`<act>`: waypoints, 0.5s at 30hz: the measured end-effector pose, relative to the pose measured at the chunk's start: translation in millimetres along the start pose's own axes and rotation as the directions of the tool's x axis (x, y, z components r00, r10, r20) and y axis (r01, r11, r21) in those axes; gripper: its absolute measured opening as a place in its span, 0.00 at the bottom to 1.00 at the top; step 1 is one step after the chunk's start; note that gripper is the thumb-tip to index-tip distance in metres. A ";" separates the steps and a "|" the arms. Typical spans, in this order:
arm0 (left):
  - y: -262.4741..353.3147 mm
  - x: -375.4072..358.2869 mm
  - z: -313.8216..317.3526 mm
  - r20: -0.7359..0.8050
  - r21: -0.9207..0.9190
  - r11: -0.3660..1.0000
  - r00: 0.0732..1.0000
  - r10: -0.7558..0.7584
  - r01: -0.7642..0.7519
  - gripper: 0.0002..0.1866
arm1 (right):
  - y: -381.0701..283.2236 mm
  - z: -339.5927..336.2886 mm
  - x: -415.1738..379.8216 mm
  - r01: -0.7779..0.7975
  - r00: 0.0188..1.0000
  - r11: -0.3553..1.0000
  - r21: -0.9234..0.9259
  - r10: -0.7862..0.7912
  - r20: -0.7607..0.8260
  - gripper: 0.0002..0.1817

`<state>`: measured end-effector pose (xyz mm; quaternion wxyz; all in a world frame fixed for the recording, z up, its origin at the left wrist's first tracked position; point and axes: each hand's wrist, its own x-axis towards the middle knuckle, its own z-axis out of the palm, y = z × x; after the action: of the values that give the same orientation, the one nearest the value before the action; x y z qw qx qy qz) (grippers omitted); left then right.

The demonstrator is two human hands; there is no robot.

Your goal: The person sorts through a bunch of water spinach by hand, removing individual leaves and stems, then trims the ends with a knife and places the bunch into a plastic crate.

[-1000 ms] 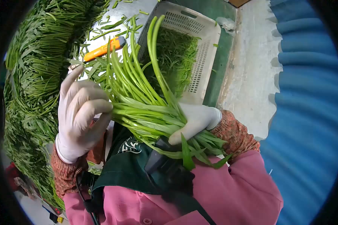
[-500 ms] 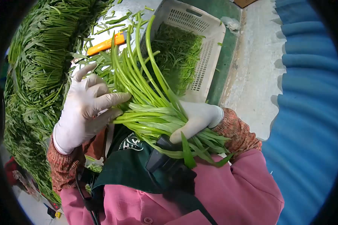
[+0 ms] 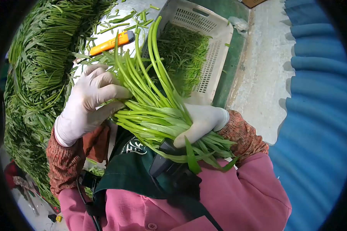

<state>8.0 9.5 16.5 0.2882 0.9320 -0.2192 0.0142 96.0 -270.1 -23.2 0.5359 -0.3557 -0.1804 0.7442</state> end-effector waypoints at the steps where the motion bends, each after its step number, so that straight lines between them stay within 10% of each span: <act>1: 0.3 0.8 0.1 -0.009 -0.030 1.000 1.000 -0.001 0.001 0.12 | 0.1 -0.3 0.2 0.000 1.000 1.000 -0.005 0.000 0.009 0.48; 15: 4.0 1.9 -7.7 0.007 -0.121 0.992 0.999 -0.035 0.035 0.08 | 6.7 -0.7 3.4 0.062 0.997 0.995 0.075 -0.065 0.031 0.51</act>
<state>8.9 10.0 25.3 0.3437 0.9167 -0.2038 -0.0063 91.4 -269.5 -29.2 0.5689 -0.3174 -0.1730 0.7387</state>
